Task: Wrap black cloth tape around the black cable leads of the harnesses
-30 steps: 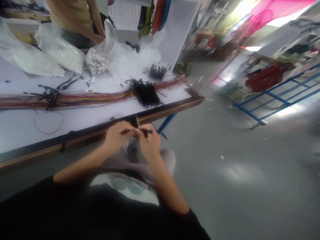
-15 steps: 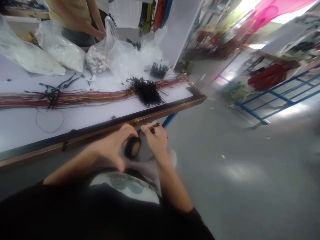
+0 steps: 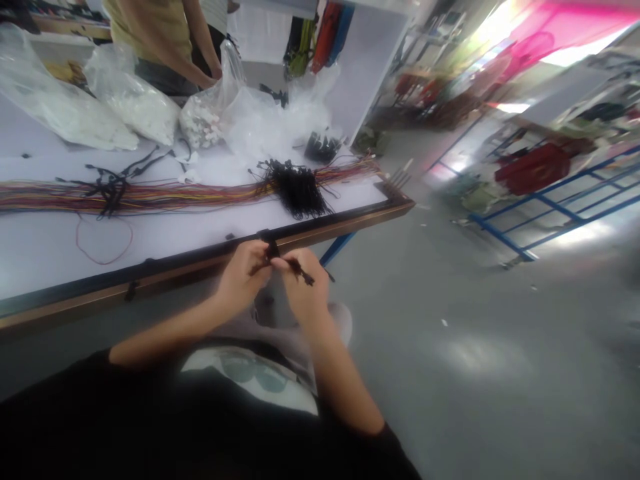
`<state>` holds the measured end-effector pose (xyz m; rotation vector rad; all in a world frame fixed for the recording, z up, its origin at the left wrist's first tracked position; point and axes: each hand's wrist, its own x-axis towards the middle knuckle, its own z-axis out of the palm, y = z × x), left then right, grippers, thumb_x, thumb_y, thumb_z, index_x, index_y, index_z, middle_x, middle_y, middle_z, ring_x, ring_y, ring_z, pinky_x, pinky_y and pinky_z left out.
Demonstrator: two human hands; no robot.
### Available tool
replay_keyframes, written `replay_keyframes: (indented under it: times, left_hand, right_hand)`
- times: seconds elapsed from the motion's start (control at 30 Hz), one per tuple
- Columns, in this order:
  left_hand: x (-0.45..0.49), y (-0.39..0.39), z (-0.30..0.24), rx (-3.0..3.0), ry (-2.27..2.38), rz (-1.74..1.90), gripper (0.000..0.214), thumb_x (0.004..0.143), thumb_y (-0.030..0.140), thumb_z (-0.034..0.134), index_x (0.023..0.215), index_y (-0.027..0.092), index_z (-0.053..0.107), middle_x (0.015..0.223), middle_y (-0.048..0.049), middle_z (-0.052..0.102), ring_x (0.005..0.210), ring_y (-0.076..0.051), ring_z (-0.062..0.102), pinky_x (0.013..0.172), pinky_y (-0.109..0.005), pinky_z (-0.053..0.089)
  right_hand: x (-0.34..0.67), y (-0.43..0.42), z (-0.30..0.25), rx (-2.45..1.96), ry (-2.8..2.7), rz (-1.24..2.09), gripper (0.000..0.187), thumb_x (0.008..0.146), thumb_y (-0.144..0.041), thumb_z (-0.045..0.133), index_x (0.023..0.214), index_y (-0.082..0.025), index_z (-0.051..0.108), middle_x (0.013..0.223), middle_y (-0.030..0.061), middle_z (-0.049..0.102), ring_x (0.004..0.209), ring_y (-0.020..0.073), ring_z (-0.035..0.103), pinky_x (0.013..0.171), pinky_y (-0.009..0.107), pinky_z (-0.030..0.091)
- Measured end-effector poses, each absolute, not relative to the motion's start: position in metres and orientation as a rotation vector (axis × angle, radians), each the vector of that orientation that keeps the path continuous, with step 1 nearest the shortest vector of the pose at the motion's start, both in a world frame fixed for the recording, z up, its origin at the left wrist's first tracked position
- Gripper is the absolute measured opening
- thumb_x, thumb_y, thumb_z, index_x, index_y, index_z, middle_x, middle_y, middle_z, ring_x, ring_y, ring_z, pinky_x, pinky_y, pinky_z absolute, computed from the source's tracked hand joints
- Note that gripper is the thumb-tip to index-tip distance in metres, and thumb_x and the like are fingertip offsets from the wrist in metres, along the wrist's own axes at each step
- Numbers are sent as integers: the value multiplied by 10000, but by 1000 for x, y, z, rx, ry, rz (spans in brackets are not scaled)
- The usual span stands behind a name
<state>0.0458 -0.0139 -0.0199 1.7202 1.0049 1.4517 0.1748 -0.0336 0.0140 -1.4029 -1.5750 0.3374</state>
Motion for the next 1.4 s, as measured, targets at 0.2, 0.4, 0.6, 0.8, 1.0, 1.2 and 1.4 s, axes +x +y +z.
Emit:
replay_keyframes:
  times: [0.2,0.4,0.6,0.8,1.0,1.2,1.4]
  left_hand:
    - [50,-20,-16,1091,1056,1275,497,630,141,646,1072,194,424,957,-15,491,692,-78,528,643,-243,456]
    - [36,-8,-13,866,647,987,350,672,430,668,758,158,466,621,42,450,467,-57,435,420,-185,321]
    - [29,-5,-12,929,465,919,467,556,475,745,793,154,502,582,53,427,462,-50,392,423,-188,287]
    - [11,-8,0,1603,477,842,711,321,402,857,914,200,521,900,-5,505,750,-122,478,644,-240,414]
    - [24,-2,-3,1797,887,1104,63,737,204,573,717,184,516,697,24,520,675,-107,494,657,-241,422]
    - [42,-14,-19,1674,1018,1397,62,776,196,533,716,183,536,709,9,553,701,-110,548,688,-250,451]
    - [37,-8,-9,1079,740,1015,463,620,486,691,887,169,483,657,20,519,494,-78,482,440,-202,367]
  right_hand:
    - [171,-37,14,-1464,-1575,456,182,816,-336,529,678,-228,480,579,-38,570,536,122,548,526,247,417]
    - [178,-40,8,-1343,-1797,317,168,813,-349,529,692,-233,519,702,8,650,624,150,583,584,280,429]
    - [176,-38,10,-1412,-1423,632,229,779,-408,573,662,-221,511,606,-9,636,557,146,592,573,290,457]
    - [183,-33,16,-1495,-1316,691,242,727,-395,614,612,-205,519,506,-30,589,495,135,557,554,286,438]
    - [181,-34,15,-1376,-1564,678,145,708,-315,645,649,-213,562,590,-41,576,559,119,536,544,261,424]
    - [177,-25,4,-1362,-1405,817,132,720,-328,635,777,-222,580,656,-28,618,610,150,607,605,305,487]
    - [179,-34,14,-1262,-1689,463,105,765,-308,605,702,-228,579,755,3,671,710,155,617,686,309,483]
